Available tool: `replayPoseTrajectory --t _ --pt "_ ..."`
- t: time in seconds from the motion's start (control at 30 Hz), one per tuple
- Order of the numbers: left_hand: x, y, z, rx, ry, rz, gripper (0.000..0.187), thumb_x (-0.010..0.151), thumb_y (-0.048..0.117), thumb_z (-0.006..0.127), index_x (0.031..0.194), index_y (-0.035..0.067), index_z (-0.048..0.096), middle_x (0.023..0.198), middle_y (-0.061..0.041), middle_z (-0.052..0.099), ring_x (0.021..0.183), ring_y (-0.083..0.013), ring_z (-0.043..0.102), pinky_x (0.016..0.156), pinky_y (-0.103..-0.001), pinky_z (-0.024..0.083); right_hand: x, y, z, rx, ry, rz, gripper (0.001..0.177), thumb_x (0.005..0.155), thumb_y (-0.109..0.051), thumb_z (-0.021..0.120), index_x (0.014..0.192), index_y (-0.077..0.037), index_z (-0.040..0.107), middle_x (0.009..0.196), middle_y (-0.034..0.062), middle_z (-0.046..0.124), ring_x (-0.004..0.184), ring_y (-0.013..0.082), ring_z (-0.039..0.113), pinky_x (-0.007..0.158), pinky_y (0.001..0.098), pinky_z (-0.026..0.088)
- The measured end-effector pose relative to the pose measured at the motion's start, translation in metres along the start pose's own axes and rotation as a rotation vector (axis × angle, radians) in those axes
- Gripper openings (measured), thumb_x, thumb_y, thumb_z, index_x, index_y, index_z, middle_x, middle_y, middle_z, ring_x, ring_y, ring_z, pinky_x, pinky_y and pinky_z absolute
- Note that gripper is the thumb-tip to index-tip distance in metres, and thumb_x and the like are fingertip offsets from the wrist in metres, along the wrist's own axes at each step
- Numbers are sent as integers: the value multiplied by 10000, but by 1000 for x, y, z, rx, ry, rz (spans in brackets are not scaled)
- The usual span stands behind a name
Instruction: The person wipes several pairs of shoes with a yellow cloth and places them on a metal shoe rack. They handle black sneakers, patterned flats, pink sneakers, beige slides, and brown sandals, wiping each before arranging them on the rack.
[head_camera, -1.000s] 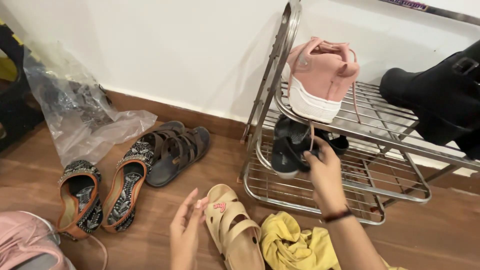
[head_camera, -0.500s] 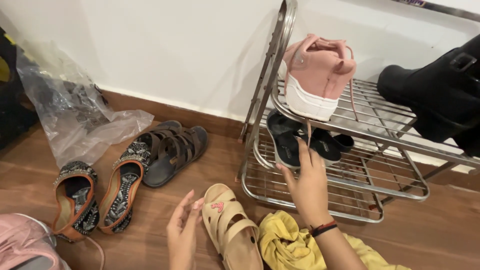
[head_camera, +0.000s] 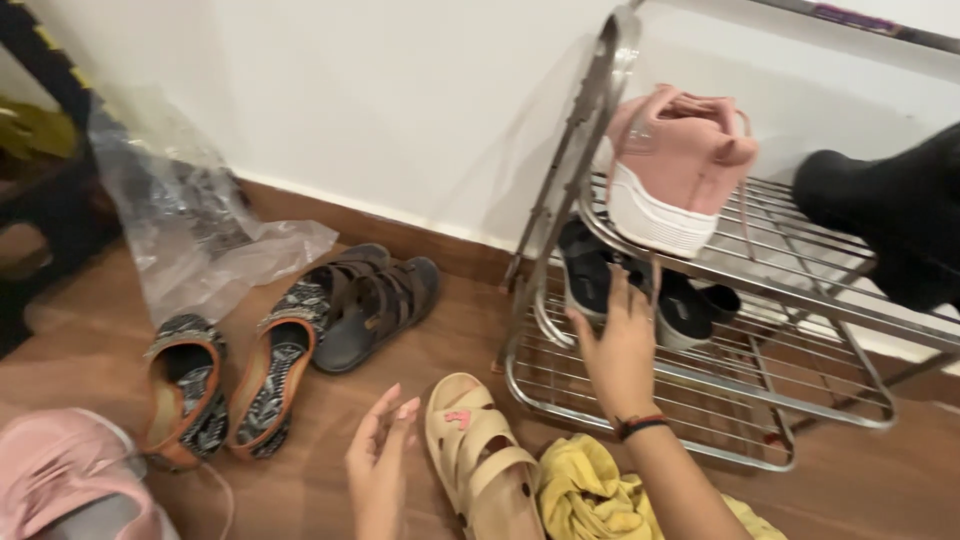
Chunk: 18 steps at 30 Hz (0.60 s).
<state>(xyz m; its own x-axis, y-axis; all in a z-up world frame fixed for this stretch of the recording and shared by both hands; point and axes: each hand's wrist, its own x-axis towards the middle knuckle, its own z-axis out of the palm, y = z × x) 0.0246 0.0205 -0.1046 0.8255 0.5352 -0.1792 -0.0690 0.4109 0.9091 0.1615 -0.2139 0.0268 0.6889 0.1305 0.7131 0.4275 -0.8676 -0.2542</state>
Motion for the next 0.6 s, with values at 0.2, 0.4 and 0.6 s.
replayPoseTrajectory --t 0.2,0.4,0.6 --pt "-4 30 -20 -97 200 -42 419 969 192 608 1371 82 646 1305 -50 702 1182 -122 625 930 -292 496 -17 -36 -14 -197 145 -92 752 858 -256 777 1474 29 453 1411 341 497 1268 520 503 1035 546 391" --pt "2 30 -61 -282 503 89 437 950 108 604 1386 76 613 1335 -53 634 1210 -117 573 966 -260 441 -79 -119 39 270 -39 -164 347 891 -164 740 1215 -93 639 1294 142 628 1246 356 582 1077 465 431" --pt "2 42 -75 -433 626 160 485 917 41 612 1402 40 593 1301 -92 627 1148 -156 576 950 -285 450 -133 -219 146 627 -586 -429 616 839 -115 727 1410 -19 519 1399 222 566 1251 437 563 1019 469 475"
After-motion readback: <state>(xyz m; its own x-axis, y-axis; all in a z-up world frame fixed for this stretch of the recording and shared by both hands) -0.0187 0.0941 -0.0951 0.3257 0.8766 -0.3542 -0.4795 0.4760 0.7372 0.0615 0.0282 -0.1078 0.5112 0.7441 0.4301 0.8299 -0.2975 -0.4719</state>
